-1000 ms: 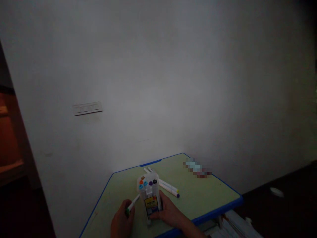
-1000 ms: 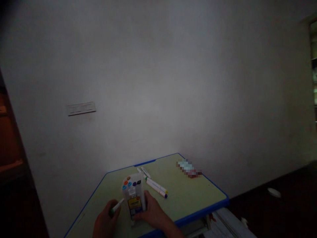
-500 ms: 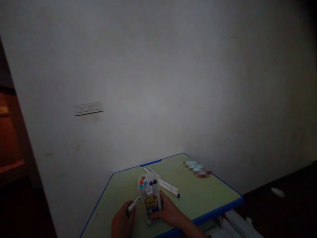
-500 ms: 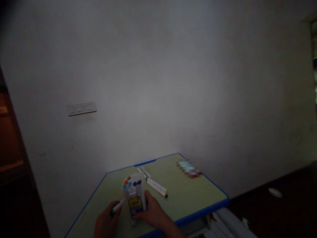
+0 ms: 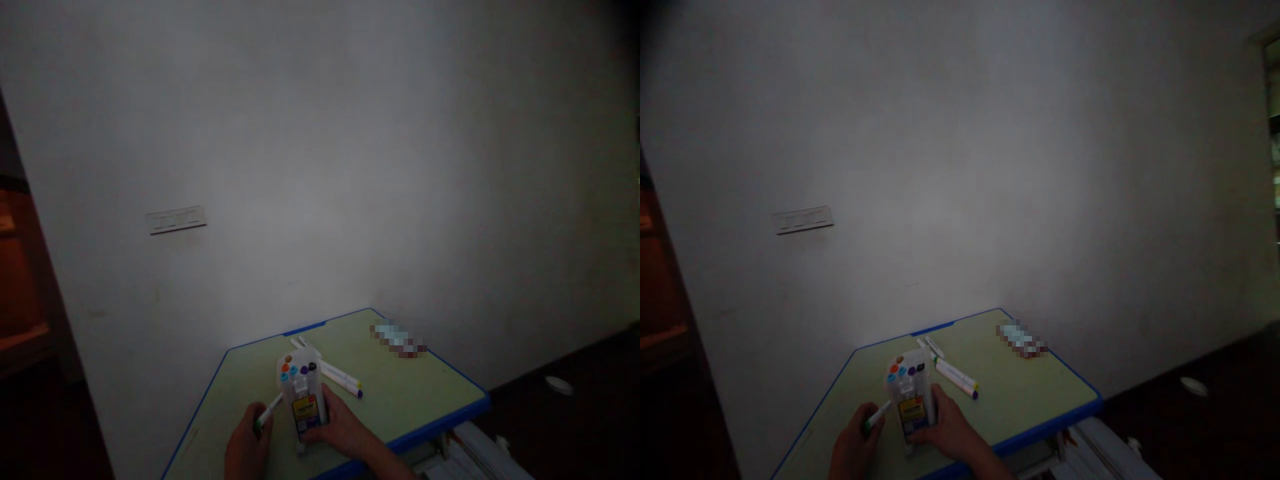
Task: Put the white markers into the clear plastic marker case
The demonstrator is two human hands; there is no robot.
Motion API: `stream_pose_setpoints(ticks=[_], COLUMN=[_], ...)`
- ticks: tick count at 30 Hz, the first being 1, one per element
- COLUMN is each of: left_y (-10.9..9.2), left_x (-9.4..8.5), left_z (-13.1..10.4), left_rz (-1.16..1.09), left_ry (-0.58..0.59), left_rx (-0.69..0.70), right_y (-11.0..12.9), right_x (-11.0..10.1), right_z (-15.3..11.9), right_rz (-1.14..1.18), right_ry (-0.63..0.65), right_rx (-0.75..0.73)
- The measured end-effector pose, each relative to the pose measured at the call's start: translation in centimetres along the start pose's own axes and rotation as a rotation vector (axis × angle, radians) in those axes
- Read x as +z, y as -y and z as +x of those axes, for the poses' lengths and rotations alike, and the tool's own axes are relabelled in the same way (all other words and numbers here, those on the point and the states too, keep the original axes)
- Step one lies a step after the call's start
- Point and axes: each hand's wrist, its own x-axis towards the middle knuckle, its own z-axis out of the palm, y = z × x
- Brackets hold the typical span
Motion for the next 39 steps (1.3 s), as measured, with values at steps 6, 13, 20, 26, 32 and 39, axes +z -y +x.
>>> stream_pose_setpoints(ticks=[6, 13, 20, 26, 32, 39], left_y=[0.1, -0.8, -1.1, -0.8, -0.5, 0.1], left_x=[-0.1, -0.6, -0.8, -0.7, -0.4, 0.1], left_z=[0.1, -0.1, -0.2, -0.2, -0.1, 0.0], left_rz=[0.006, -0.033, -0.029, -0.018, -0.04, -0.026], left_ry=[0.003, 0.056, 0.094, 0.072, 0.011, 0.019], left_rx=[-0.01, -0.04, -0.049, -0.04, -0.036, -0.024], right_y=[0.1, 0.1, -0.3, -0.3, -0.3, -0.1], right_x=[0.0, 0.1, 0.1, 0.0, 0.0, 0.1], right_z=[0.0, -0.1, -0.1, 0.1, 0.1, 0.0], right_rz=[0.071, 0.089, 0.102, 0.098, 0.081, 0.089], right_ry=[0.029, 0.029, 0.042, 0.048, 0.038, 0.046], right_rx=[-0.017, -0.01, -0.021, -0.025, -0.021, -0.027])
